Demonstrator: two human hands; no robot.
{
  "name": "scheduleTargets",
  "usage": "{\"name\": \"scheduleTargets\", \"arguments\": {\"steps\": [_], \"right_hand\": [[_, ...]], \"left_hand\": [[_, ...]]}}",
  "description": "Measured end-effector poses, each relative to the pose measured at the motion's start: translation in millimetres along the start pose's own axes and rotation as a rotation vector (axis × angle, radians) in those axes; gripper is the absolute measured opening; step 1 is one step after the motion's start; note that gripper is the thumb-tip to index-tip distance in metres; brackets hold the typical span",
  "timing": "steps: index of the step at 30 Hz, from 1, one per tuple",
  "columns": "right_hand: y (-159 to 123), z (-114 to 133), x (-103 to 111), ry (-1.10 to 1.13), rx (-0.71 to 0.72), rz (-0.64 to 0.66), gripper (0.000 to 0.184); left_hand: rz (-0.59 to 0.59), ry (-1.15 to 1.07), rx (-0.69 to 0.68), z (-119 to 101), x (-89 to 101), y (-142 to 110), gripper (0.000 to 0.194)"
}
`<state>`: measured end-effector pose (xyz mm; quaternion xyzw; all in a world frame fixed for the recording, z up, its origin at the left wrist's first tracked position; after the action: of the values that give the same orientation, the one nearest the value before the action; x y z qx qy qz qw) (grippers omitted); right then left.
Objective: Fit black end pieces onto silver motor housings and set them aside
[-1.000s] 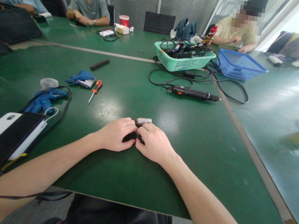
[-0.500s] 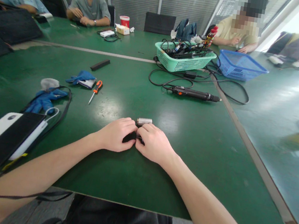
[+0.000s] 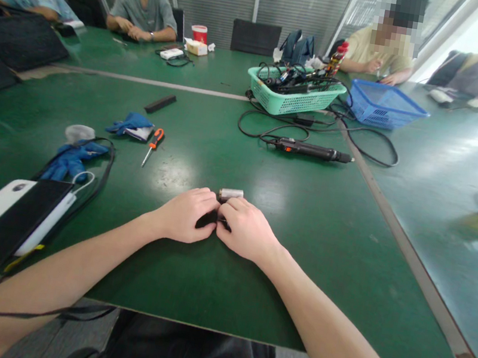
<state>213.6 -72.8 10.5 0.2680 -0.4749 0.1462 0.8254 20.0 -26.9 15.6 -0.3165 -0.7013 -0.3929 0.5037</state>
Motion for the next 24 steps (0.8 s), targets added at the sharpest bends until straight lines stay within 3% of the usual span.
{"name": "scheduleTargets", "arguments": {"steps": [24], "right_hand": [[1.3,2.7,0.0,0.017,0.033,0.004,0.005]], "left_hand": [[0.003,-0.004,0.007,-0.1,1.0,-0.2,0.012]]}}
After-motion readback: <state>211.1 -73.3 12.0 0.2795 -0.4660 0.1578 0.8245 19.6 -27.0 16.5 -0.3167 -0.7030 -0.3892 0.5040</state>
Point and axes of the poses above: each hand's wrist, its own y-axis towards the middle knuckle, its own x-axis out of the back of the hand, z = x × y, the point moved 1 cm from there along y, towards the middle knuckle, and after that the axes turned 3 degrees about y, right-handed, at the moved point
